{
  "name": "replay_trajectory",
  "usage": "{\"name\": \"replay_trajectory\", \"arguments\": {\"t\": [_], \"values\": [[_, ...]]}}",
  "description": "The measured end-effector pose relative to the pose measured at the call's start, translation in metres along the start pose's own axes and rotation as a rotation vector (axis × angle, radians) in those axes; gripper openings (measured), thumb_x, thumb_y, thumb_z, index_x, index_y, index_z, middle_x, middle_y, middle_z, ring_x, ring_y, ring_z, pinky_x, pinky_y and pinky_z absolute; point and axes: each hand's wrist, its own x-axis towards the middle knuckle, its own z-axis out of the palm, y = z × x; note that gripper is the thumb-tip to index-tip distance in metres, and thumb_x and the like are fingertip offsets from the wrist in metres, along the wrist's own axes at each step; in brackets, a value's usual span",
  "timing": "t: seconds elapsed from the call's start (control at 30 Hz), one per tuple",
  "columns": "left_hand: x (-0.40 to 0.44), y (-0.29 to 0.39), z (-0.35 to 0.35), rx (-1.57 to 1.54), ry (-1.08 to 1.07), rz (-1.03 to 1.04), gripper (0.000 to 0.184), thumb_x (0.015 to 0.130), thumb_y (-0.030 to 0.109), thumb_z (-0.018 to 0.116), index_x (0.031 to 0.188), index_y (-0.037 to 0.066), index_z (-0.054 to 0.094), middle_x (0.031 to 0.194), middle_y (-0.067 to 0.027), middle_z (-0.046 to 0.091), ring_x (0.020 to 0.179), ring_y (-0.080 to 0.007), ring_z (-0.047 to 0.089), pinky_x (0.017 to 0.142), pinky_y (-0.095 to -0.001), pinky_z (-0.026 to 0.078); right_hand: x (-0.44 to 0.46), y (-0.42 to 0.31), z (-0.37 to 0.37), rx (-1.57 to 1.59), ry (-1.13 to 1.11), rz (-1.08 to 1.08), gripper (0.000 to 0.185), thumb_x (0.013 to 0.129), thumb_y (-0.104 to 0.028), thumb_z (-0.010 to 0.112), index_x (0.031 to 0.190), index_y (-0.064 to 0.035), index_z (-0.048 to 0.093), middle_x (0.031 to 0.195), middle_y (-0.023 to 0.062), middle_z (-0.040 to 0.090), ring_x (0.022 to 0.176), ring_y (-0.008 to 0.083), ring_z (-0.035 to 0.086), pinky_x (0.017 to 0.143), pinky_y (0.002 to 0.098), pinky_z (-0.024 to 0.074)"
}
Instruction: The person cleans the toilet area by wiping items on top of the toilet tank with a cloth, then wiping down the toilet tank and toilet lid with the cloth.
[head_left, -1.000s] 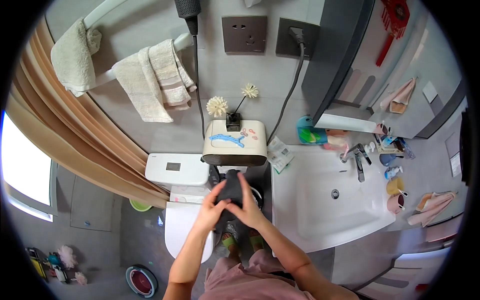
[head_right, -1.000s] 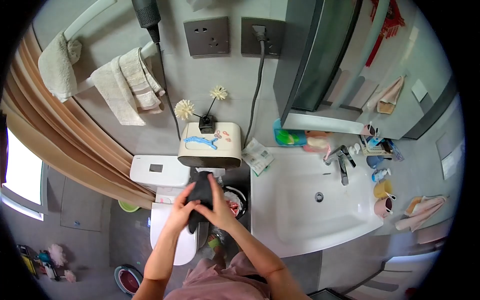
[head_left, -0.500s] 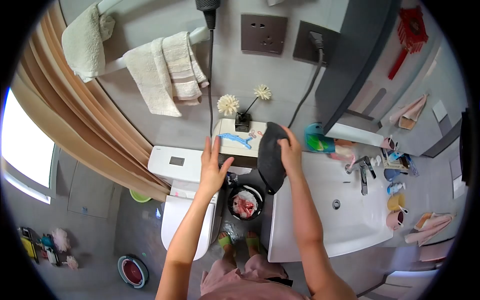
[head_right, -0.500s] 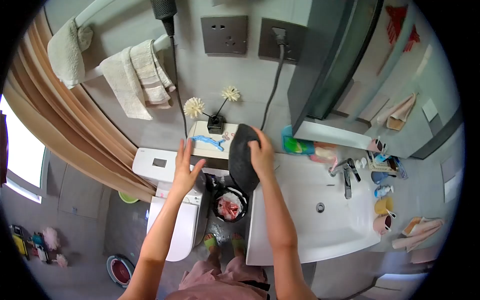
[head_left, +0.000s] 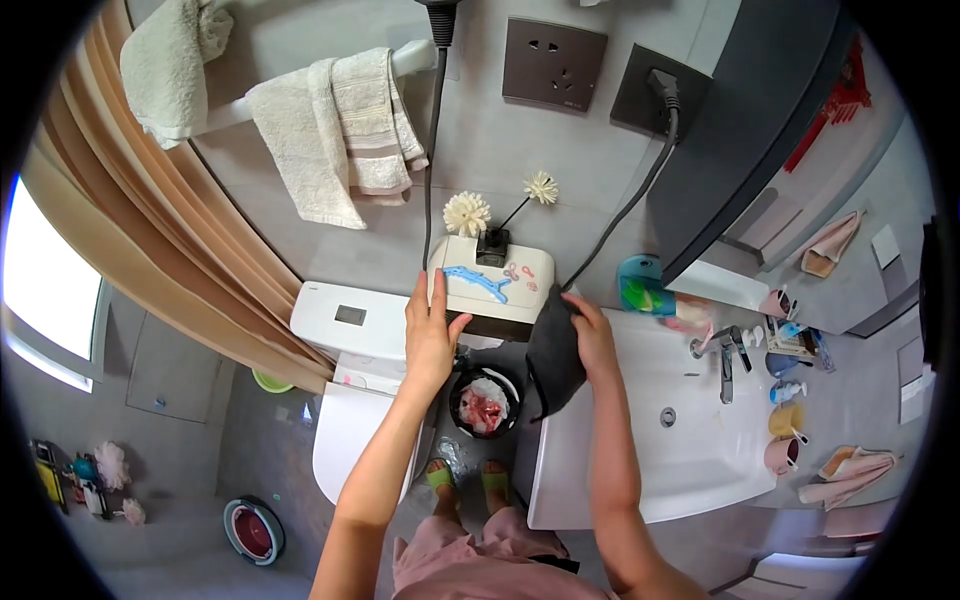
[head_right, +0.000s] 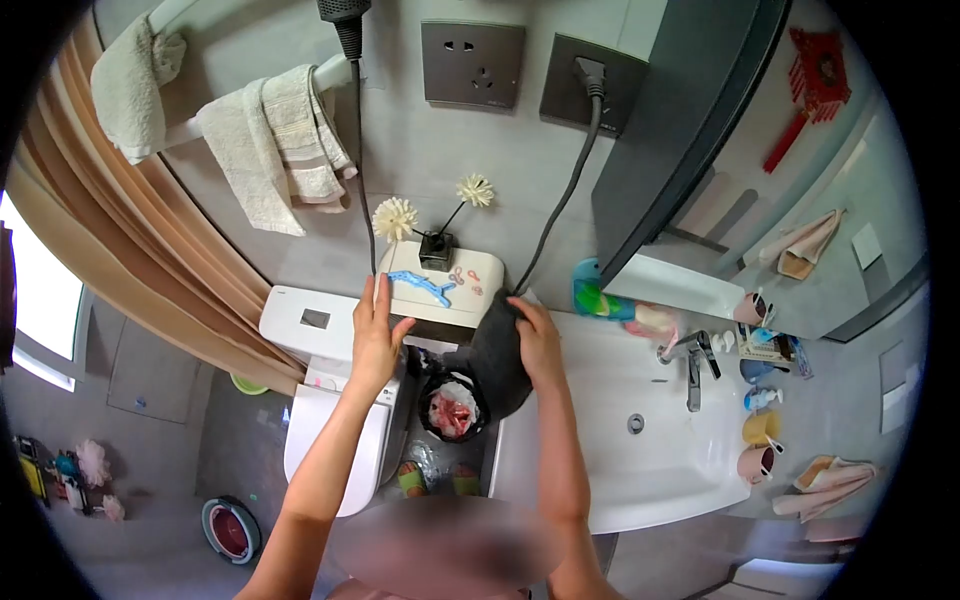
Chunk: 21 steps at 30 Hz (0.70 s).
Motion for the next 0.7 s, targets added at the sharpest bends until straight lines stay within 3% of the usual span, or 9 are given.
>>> {"name": "replay_trajectory", "arguments": {"t": [0.2, 0.3, 0.4, 0.47, 0.5, 0.53, 0.6, 0.63, 0.7], "values": [[0.0, 0.001, -0.001, -0.007, -0.007, 0.003, 0.082, 0.087, 0.02, 0.072, 0.154, 0.01, 0.026, 0.152, -0.0273, 0.031, 0.13, -0.0454, 0.04, 0.108, -0.0463, 0.036, -0.063, -0.018, -0.006, 0.121, -0.082, -0.142, 0.037, 0.085, -0.003, 0.051, 0.12, -0.0052, 0.066, 0.116, 0.0139, 0.06, 0.112, 0.0316, 0.056, 0.1, 0.0361, 0.0415], [-0.002, 0.0, -0.003, -0.023, 0.006, 0.01, 0.081, 0.088, 0.021, 0.071, 0.154, 0.011, 0.026, 0.152, -0.027, 0.03, 0.131, -0.0457, 0.039, 0.108, -0.0461, 0.036, -0.073, -0.034, 0.019, -0.054, 0.371, -0.236, 0.039, 0.089, 0.0, 0.051, 0.126, -0.0077, 0.063, 0.125, 0.0166, 0.054, 0.114, 0.0349, 0.054, 0.101, 0.0398, 0.0409], [0.001, -0.007, -0.01, -0.048, -0.018, 0.01, 0.075, 0.091, 0.017, 0.068, 0.154, 0.008, 0.027, 0.153, -0.0256, 0.032, 0.134, -0.0407, 0.04, 0.11, -0.0444, 0.035, -0.075, -0.019, 0.068, -0.254, 0.579, -0.333, 0.043, 0.09, -0.006, 0.059, 0.133, -0.0081, 0.057, 0.131, 0.022, 0.047, 0.121, 0.0401, 0.046, 0.102, 0.0463, 0.0396], [0.0, -0.027, -0.015, -0.407, -0.076, -0.089, 0.067, 0.095, 0.013, 0.063, 0.153, 0.005, 0.029, 0.153, -0.0221, 0.036, 0.138, -0.0324, 0.04, 0.114, -0.0424, 0.032, -0.074, 0.004, 0.1, -0.323, 0.647, -0.375, 0.045, 0.09, -0.013, 0.065, 0.133, -0.0087, 0.055, 0.138, 0.0255, 0.037, 0.126, 0.0449, 0.039, 0.102, 0.0534, 0.0371], [-0.001, -0.033, -0.022, -0.636, -0.14, -0.293, 0.057, 0.102, 0.022, 0.051, 0.151, 0.0, 0.031, 0.152, -0.0179, 0.04, 0.14, -0.0251, 0.039, 0.116, -0.0397, 0.029, -0.07, 0.014, 0.114, -0.308, 0.695, -0.398, 0.045, 0.09, -0.013, 0.066, 0.134, -0.0094, 0.054, 0.139, 0.026, 0.034, 0.125, 0.0452, 0.038, 0.102, 0.0534, 0.0372], [-0.003, -0.042, -0.024, -0.631, -0.138, -0.296, 0.057, 0.102, 0.022, 0.051, 0.151, 0.0, 0.031, 0.152, -0.0179, 0.04, 0.14, -0.0251, 0.039, 0.116, -0.0397, 0.029, -0.065, 0.011, 0.124, -0.29, 0.745, -0.422, 0.046, 0.09, -0.014, 0.067, 0.134, -0.0101, 0.054, 0.14, 0.0265, 0.032, 0.125, 0.0454, 0.038, 0.102, 0.0535, 0.0373], [-0.006, -0.059, -0.026, -1.09, -0.151, -0.475, 0.055, 0.106, 0.034, 0.04, 0.147, -0.004, 0.036, 0.147, -0.0183, 0.045, 0.138, -0.0245, 0.041, 0.117, -0.0366, 0.028, -0.06, 0.007, 0.136, -0.334, 0.751, -0.428, 0.048, 0.089, -0.012, 0.067, 0.135, -0.0096, 0.053, 0.141, 0.0266, 0.029, 0.126, 0.0449, 0.036, 0.103, 0.0533, 0.0356], [-0.003, -0.054, -0.032, -1.068, -0.189, -0.478, 0.064, 0.107, 0.044, 0.028, 0.146, -0.007, 0.036, 0.148, -0.0178, 0.044, 0.139, -0.0242, 0.04, 0.118, -0.0359, 0.026, -0.06, 0.003, 0.141, -0.387, 0.759, -0.434, 0.05, 0.089, -0.009, 0.067, 0.136, -0.0091, 0.051, 0.142, 0.0266, 0.027, 0.128, 0.0445, 0.035, 0.105, 0.053, 0.0339], [-0.001, -0.062, -0.031, -1.096, -0.226, -0.476, 0.067, 0.106, 0.048, 0.026, 0.147, -0.005, 0.036, 0.149, -0.0165, 0.044, 0.14, -0.0242, 0.039, 0.118, -0.0363, 0.026, -0.061, 0.001, 0.15, -0.411, 0.763, -0.426, 0.049, 0.089, -0.009, 0.068, 0.135, -0.0099, 0.053, 0.141, 0.0263, 0.028, 0.127, 0.0443, 0.035, 0.105, 0.0526, 0.0343]]}}
